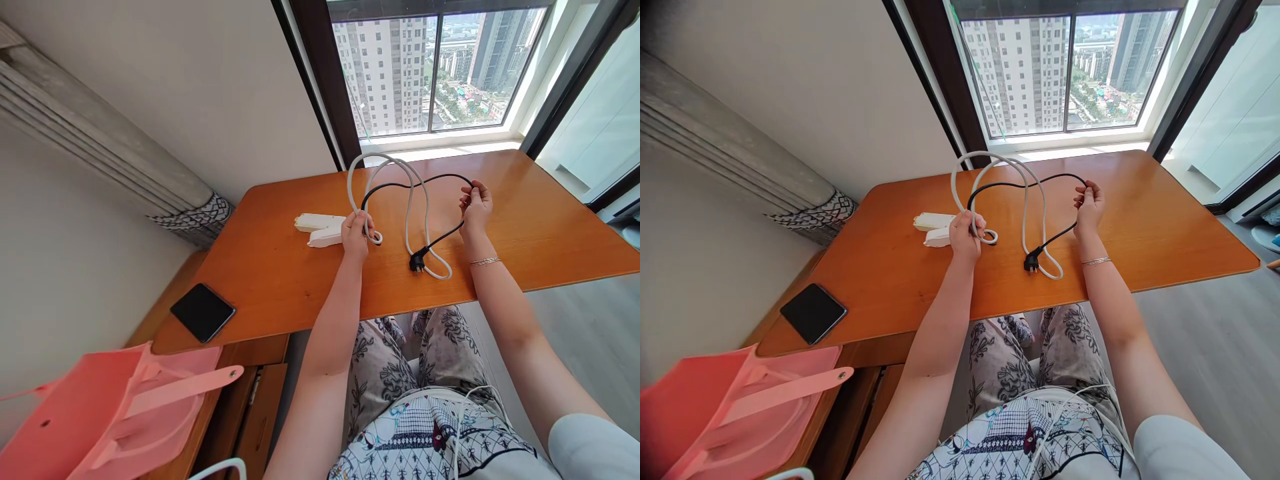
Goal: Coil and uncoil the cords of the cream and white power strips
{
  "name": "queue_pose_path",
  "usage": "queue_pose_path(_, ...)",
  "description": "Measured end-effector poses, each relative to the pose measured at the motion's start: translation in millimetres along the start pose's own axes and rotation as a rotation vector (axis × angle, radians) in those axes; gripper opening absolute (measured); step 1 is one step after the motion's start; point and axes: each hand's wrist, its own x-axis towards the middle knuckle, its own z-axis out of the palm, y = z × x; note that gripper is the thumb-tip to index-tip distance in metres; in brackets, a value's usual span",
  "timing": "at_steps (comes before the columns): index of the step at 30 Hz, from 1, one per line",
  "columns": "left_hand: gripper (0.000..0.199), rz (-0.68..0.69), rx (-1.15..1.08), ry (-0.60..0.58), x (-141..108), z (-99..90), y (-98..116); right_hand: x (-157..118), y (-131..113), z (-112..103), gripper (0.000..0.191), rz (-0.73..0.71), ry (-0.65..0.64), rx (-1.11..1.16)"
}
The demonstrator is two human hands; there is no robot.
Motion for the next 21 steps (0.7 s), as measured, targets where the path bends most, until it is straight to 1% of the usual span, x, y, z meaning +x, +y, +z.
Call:
queue_pose_path(3,0.056,0.066,0.096,-0.123,-4.5,-1.3,-6.2,4.6,-0.6,-4.6,0.032,-0.119,0.047,-0.027)
queue_pose_path(6,0.049,0.121,0.286,-0.237,-9.9,-1.6,-7.7,6.1,-9.2,-7.8,0.041,-0.231,0.101,-0.109)
queue_pose_path(8,0.042,0.16,0.462,-0.31,-12.4,-1.4,-6.9,6.7,-17.7,-10.1,0.044,-0.289,0.194,-0.144)
queue_pose_path(10,0.036,0.206,0.635,-0.365,-13.6,-0.6,-6.1,7.6,-25.1,-12.7,0.045,-0.338,0.295,-0.129)
queue_pose_path(12,0.031,0.244,0.794,-0.396,-14.2,1.2,-6.1,9.2,-29.0,-15.7,0.047,-0.372,0.353,-0.098)
queue_pose_path(14,0.025,0.253,0.93,-0.424,-14.9,4.1,-6.8,11.1,-29.1,-18.4,0.049,-0.388,0.354,-0.103)
queue_pose_path(17,0.021,0.214,1.064,-0.524,-17.4,9.8,-8.0,13.5,-26.3,-20.7,0.052,-0.389,0.3,-0.143)
queue_pose_path(21,0.03,0.102,1.147,-0.65,-20.1,13.7,-9.2,13.3,-25.8,-19.1,0.047,-0.352,0.237,-0.075)
